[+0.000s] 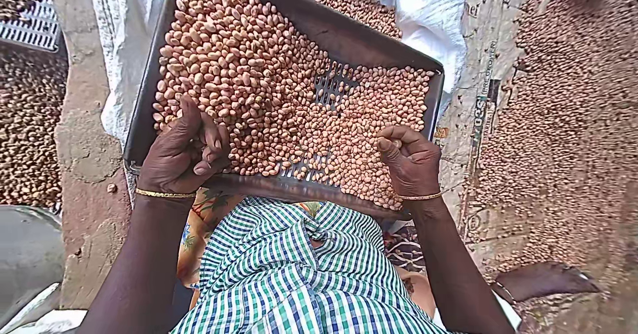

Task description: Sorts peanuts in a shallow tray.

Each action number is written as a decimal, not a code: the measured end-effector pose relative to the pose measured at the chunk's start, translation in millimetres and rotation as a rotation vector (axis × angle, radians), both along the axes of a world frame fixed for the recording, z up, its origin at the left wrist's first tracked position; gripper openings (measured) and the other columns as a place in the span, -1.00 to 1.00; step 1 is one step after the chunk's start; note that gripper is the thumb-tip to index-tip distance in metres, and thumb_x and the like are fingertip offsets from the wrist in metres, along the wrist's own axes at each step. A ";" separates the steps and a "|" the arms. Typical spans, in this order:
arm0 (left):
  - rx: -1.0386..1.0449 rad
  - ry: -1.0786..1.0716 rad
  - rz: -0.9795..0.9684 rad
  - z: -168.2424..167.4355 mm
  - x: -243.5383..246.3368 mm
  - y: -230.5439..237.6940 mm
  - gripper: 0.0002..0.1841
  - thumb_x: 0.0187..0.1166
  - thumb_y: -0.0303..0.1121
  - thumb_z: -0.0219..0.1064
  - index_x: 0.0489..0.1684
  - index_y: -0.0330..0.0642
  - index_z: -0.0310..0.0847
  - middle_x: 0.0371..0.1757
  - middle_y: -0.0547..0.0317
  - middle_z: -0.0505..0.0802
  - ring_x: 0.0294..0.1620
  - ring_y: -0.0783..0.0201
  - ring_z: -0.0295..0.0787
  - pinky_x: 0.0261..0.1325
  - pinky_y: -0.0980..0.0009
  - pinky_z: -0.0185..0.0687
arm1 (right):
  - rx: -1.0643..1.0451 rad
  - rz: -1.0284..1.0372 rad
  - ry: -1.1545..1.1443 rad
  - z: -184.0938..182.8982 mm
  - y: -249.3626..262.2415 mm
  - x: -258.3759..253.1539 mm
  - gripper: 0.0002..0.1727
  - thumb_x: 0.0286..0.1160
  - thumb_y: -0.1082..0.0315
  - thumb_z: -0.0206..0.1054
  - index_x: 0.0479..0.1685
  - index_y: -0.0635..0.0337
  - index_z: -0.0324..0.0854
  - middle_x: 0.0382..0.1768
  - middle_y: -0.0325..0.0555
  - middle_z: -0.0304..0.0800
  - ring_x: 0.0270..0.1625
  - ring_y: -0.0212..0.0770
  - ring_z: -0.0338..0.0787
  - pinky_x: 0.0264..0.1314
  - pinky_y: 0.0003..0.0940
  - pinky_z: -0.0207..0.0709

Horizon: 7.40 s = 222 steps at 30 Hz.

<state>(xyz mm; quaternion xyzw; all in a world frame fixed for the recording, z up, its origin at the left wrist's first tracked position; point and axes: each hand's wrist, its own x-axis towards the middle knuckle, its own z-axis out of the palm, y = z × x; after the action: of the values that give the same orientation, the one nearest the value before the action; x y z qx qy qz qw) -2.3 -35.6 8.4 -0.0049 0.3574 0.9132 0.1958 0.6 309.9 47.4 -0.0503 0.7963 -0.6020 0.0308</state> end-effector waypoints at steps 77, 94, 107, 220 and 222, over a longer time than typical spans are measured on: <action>-0.043 -0.094 0.033 6.6 0.0 5.7 -0.45 0.86 -0.11 0.00 -0.61 -0.10 0.73 -0.67 0.37 0.71 -0.81 0.65 0.48 -0.75 0.77 0.37 | 0.736 0.341 0.118 -46.4 -101.5 -37.7 -0.82 0.55 0.49 0.38 -0.05 0.46 0.76 -0.20 0.31 0.69 -0.21 0.24 0.79 -0.19 0.05 0.67; -0.041 -0.055 0.006 4.6 -3.8 5.6 -0.46 0.84 -0.09 0.03 -0.59 -0.09 0.75 -0.67 0.38 0.72 -0.79 0.63 0.49 -0.73 0.75 0.41 | -0.144 0.108 -0.485 -30.5 -67.8 -72.5 -0.78 0.77 0.51 -0.05 -0.20 0.11 0.48 -0.42 -0.43 0.56 -0.43 -0.62 0.55 -0.27 -0.73 0.48; 0.074 -0.173 0.193 9.0 -3.1 11.4 -0.36 0.90 -0.17 -0.14 -0.72 -0.11 0.68 -0.73 0.36 0.70 -0.81 0.65 0.51 -0.72 0.78 0.40 | 0.315 0.586 0.585 80.6 -193.3 -178.5 -0.61 0.75 0.36 0.11 0.38 0.35 0.64 0.37 0.13 0.72 0.42 -0.23 0.71 0.48 -0.46 0.52; -0.059 -0.010 0.099 2.8 -2.4 4.8 -0.37 0.89 0.01 -0.22 -0.67 0.08 0.58 -0.70 0.49 0.63 -0.77 0.65 0.44 -0.69 0.77 0.34 | 0.053 0.195 -0.186 -26.8 15.5 -10.7 -0.78 0.47 0.48 0.11 -0.20 0.04 0.69 -0.37 -0.49 0.64 -0.51 -0.70 0.44 -0.46 -0.80 0.32; -0.057 0.011 0.100 3.3 -2.5 5.7 -0.38 0.89 -0.01 -0.17 -0.67 0.10 0.63 -0.70 0.52 0.65 -0.76 0.66 0.47 -0.68 0.76 0.35 | 0.437 0.261 -0.079 -25.6 14.3 5.0 -0.85 0.45 0.50 0.34 -0.12 0.27 0.80 -0.35 -0.25 0.57 -0.43 -0.58 0.38 -0.36 -0.73 0.25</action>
<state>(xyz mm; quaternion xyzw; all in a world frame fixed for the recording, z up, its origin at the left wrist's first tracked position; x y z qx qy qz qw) -4.9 -29.9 11.7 -0.0235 0.3834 0.9114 0.1478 5.7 324.2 21.8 -0.1211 0.8924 -0.4082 0.1494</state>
